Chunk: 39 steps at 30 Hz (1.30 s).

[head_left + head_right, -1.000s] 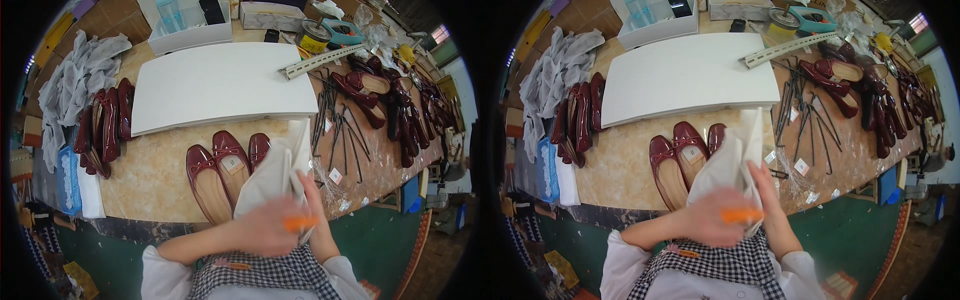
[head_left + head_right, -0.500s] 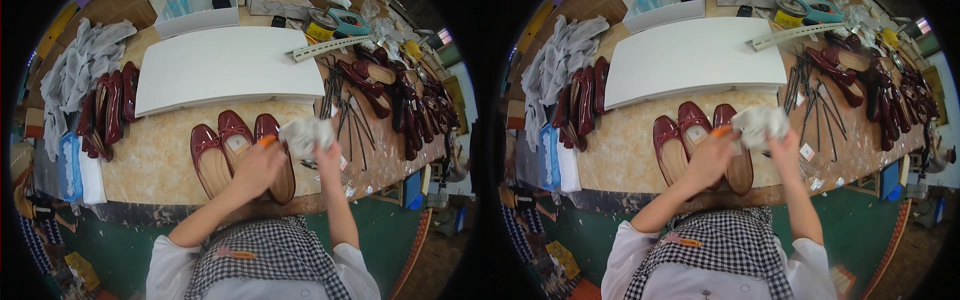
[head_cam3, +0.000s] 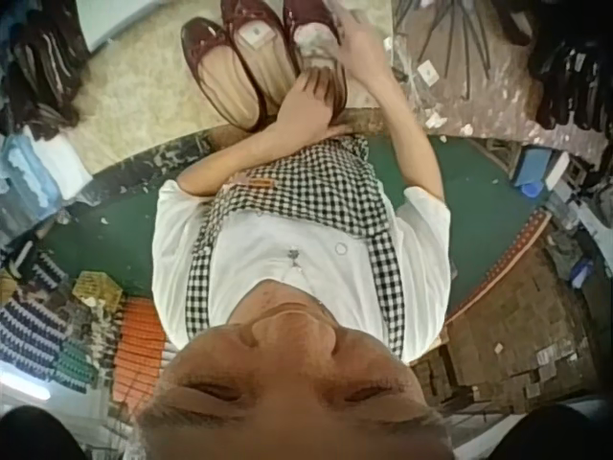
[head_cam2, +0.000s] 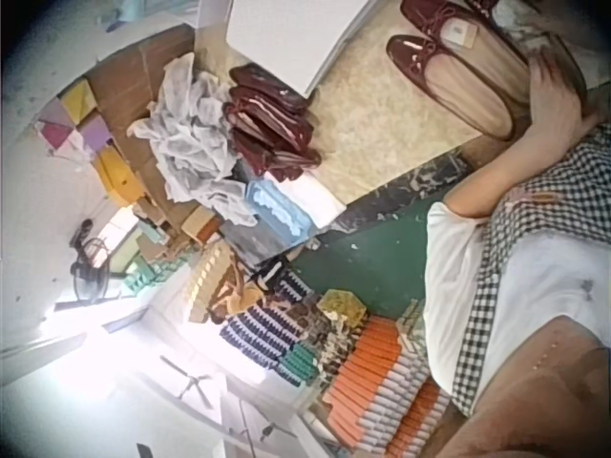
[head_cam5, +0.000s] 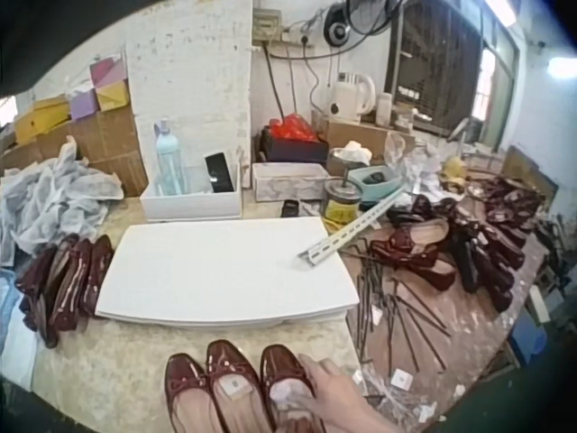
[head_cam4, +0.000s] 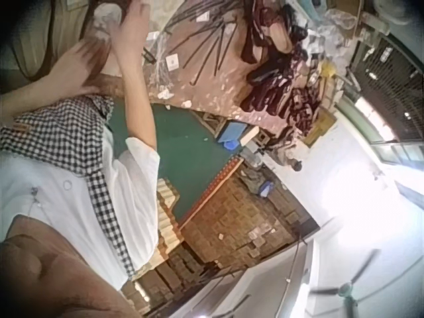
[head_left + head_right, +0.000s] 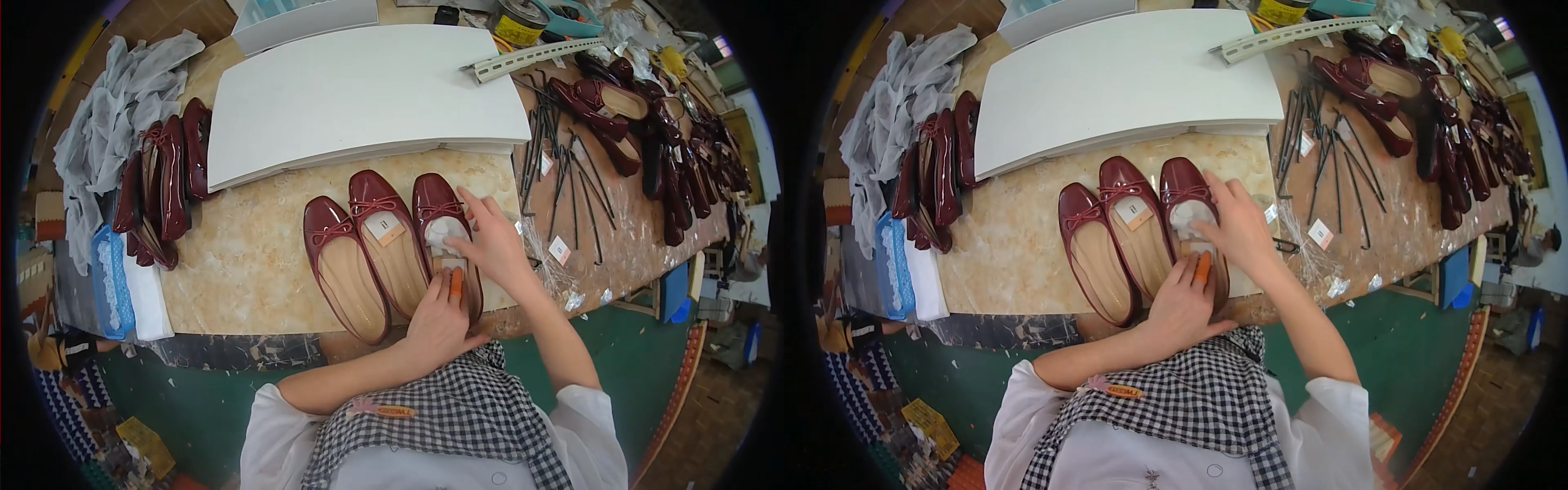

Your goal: The person wipes the exterior of maroon patent leather flats with a white cloth and inserts metal shoe trees into the interior. The person handles the shoes one at a time, repeating the wiping and insertion process for multiple pairs on a cluttered workbench.

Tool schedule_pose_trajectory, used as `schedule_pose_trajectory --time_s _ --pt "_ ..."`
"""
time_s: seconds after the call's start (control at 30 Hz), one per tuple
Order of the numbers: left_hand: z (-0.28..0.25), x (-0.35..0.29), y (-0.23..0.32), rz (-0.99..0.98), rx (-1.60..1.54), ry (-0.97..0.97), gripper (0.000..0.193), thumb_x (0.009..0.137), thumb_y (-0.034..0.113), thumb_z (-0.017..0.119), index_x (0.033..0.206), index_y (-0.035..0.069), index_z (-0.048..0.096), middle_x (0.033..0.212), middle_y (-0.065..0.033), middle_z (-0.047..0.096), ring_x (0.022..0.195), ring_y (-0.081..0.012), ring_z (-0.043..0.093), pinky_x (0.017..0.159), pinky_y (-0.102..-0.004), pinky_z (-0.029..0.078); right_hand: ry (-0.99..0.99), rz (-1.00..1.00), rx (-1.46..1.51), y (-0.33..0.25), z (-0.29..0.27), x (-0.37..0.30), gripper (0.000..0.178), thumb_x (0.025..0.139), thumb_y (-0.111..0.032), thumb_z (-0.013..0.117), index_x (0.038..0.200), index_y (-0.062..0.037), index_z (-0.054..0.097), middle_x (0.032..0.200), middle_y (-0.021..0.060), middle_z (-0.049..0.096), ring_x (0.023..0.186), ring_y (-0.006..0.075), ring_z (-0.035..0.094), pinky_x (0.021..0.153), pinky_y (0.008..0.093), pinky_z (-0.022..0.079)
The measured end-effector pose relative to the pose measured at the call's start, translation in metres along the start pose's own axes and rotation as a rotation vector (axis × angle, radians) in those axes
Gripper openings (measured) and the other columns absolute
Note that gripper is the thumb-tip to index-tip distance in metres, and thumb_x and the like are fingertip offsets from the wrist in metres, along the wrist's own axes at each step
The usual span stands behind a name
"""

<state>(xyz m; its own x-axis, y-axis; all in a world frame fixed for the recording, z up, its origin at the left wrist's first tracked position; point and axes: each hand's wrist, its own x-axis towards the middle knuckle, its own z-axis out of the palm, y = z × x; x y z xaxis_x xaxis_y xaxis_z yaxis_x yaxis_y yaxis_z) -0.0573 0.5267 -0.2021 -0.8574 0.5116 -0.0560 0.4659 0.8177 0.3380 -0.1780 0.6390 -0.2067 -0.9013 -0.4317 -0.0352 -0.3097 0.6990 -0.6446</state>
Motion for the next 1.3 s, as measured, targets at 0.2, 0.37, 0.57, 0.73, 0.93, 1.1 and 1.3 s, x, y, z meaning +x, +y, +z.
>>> schedule_pose_trajectory --time_s 0.2,0.37,0.57,0.73,0.93,1.1,1.3 --pt "-0.046 0.029 -0.031 0.128 -0.054 -0.330 0.070 0.077 0.065 0.055 0.087 -0.002 0.070 0.095 -0.0181 0.065 0.104 -0.0324 0.057 0.097 -0.0430 0.038 0.172 0.033 -0.012 0.013 0.015 0.013 0.060 0.074 -0.011 0.072 0.130 -0.0034 0.052 0.099 0.0122 0.055 0.083 0.0266 0.058 0.072 0.0355 0.048" --pt "-0.110 0.115 -0.223 -0.305 0.573 0.614 0.067 0.084 0.054 0.056 0.141 0.020 0.043 0.122 -0.0253 0.055 0.133 -0.0378 0.034 0.104 -0.0651 0.023 0.068 0.114 0.245 0.005 -0.013 -0.031 0.056 0.081 -0.008 0.069 0.134 -0.0069 0.050 0.104 0.0091 0.057 0.084 0.0188 0.056 0.073 0.0295 0.048" --pt "-0.098 0.109 -0.222 -0.418 0.087 0.623 0.037 0.085 0.033 0.060 0.116 0.012 0.060 0.100 -0.0199 0.060 0.107 -0.0343 0.051 0.090 -0.0504 0.042 0.185 0.185 0.602 -0.008 -0.019 -0.049 0.065 0.086 -0.006 0.064 0.144 -0.0064 0.036 0.118 0.0071 0.054 0.091 0.0140 0.056 0.076 0.0249 0.048" --pt "-0.090 0.029 -0.058 0.265 -0.376 0.420 0.010 0.077 0.018 0.064 0.079 0.008 0.063 0.102 -0.0181 0.061 0.097 -0.0339 0.056 0.087 -0.0449 0.044 0.175 0.552 1.621 -0.008 -0.033 -0.044 0.065 0.090 -0.008 0.060 0.147 -0.0068 0.028 0.140 0.0102 0.045 0.120 0.0207 0.051 0.097 0.0344 0.046" --pt "-0.081 0.000 -0.058 0.053 -0.700 0.757 0.008 0.073 0.010 0.066 0.081 0.009 0.066 0.104 -0.0153 0.065 0.096 -0.0316 0.061 0.087 -0.0451 0.046 -0.198 0.619 1.600 -0.070 -0.028 -0.055 0.056 0.092 -0.012 0.058 0.142 -0.0043 0.036 0.141 0.0109 0.045 0.124 0.0207 0.049 0.101 0.0333 0.043" --pt "-0.074 0.004 -0.077 -0.449 -0.860 0.846 0.026 0.090 0.016 0.056 0.112 0.002 0.057 0.106 -0.0153 0.062 0.096 -0.0281 0.060 0.082 -0.0363 0.049 0.021 -0.145 0.492 -0.084 -0.024 -0.035 0.061 0.086 -0.006 0.062 0.140 0.0001 0.037 0.137 0.0184 0.049 0.128 0.0259 0.047 0.104 0.0346 0.039" --pt "-0.069 -0.010 -0.087 -0.480 -0.984 0.374 0.049 0.094 0.036 0.047 0.123 -0.003 0.057 0.126 -0.0208 0.056 0.125 -0.0303 0.047 0.108 -0.0393 0.032 0.134 -0.006 0.682 -0.031 -0.008 0.001 0.051 0.074 -0.005 0.072 0.122 0.0012 0.056 0.133 0.0163 0.053 0.120 0.0252 0.053 0.094 0.0352 0.047"
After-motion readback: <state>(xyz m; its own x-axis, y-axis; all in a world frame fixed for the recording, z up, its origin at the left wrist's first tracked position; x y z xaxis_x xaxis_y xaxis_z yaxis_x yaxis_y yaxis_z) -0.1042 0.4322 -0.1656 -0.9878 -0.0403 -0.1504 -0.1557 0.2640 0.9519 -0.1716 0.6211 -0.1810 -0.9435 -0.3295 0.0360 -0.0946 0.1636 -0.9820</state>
